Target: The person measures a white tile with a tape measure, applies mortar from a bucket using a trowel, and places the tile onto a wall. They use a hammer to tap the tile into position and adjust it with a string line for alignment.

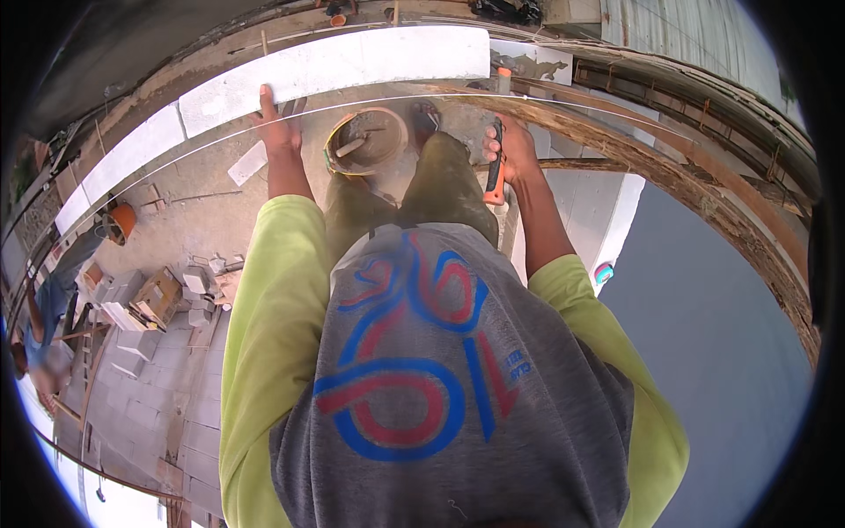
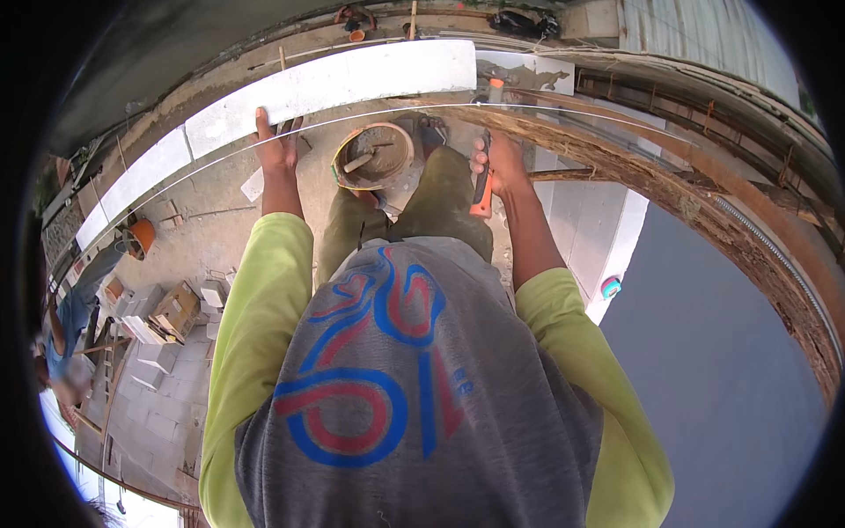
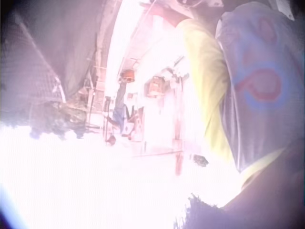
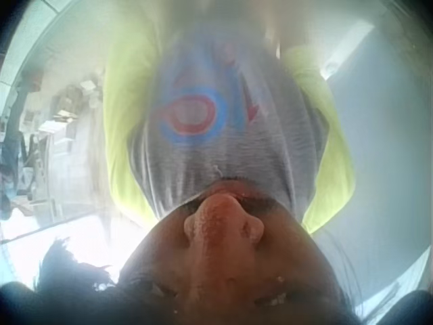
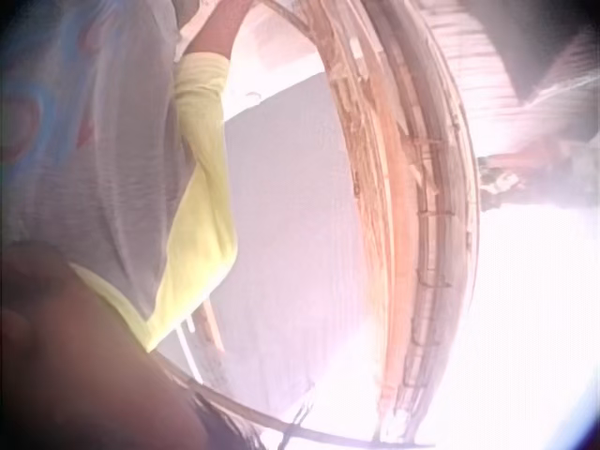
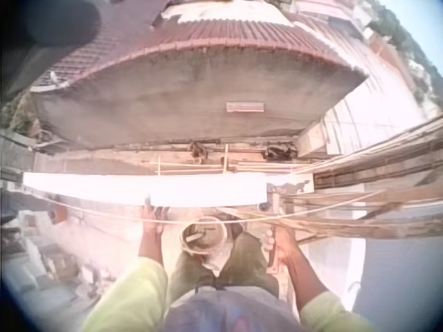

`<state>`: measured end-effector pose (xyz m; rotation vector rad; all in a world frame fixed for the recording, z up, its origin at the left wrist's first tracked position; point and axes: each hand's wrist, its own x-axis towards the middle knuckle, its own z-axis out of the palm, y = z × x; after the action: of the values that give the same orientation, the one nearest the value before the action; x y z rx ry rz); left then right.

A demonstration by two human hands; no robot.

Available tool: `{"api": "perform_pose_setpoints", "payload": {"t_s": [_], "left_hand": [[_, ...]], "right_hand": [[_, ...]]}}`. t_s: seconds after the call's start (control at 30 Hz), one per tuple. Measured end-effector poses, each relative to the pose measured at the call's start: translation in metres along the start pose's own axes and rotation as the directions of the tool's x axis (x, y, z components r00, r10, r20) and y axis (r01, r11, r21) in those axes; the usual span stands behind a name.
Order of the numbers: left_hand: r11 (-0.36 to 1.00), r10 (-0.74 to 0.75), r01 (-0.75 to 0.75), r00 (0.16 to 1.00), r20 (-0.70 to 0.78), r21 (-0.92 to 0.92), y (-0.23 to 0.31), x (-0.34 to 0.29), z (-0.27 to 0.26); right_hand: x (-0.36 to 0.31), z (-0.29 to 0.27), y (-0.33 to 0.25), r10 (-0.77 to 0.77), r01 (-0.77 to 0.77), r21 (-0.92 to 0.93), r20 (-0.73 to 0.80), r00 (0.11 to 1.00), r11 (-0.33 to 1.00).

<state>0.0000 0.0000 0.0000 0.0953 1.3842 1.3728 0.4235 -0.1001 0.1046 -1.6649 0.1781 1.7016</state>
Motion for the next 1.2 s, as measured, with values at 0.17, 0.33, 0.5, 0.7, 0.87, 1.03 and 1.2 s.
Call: {"api": "perform_pose_setpoints", "payload": {"t_s": [0.17, 0.33, 0.5, 0.7, 0.87, 1.03, 1.2], "left_hand": [[0.999, -0.033, 0.033, 0.999, 0.016, 0.010, -0.008, 0.001, -0.010], [1.000, 0.017, -0.018, 1.000, -0.020, -0.016, -0.007, -0.010, 0.011], [0.998, 0.055, -0.055, 0.998, 0.034, 0.013, -0.004, -0.011, 0.004], [1.000, -0.008, 0.008, 0.999, -0.050, 0.001, -0.004, -0.011, 0.006], [0.706, 0.425, -0.132, 0.865, -0.267, 0.695, 0.004, -0.018, 0.004], [-0.581, 0.399, -0.413, 0.607, 0.687, 0.702, 0.024, -0.038, 0.057], [-0.661, -0.096, -0.689, 0.472, 0.877, 0.298, 0.040, -0.018, 0.098]], "right_hand": [[0.014, -0.056, -0.012, -0.102, 0.101, -0.033, -0.060, 0.993, 0.994], [-0.006, 0.006, -0.008, -0.136, 0.135, -0.043, -0.021, 0.991, 0.990], [0.002, -0.017, -0.025, -0.140, 0.145, -0.179, 0.045, 0.989, 0.973], [0.001, 0.008, -0.009, -0.113, 0.115, -0.223, 0.022, 0.993, 0.968], [-0.001, -0.013, 0.007, -0.018, 0.019, 0.007, -0.020, 1.000, 1.000], [-0.026, -0.018, 0.068, -0.044, 0.064, 0.267, -0.079, 0.996, 0.962], [0.015, -0.014, 0.144, 0.067, -0.026, 0.664, -0.037, 0.997, 0.748]]}}
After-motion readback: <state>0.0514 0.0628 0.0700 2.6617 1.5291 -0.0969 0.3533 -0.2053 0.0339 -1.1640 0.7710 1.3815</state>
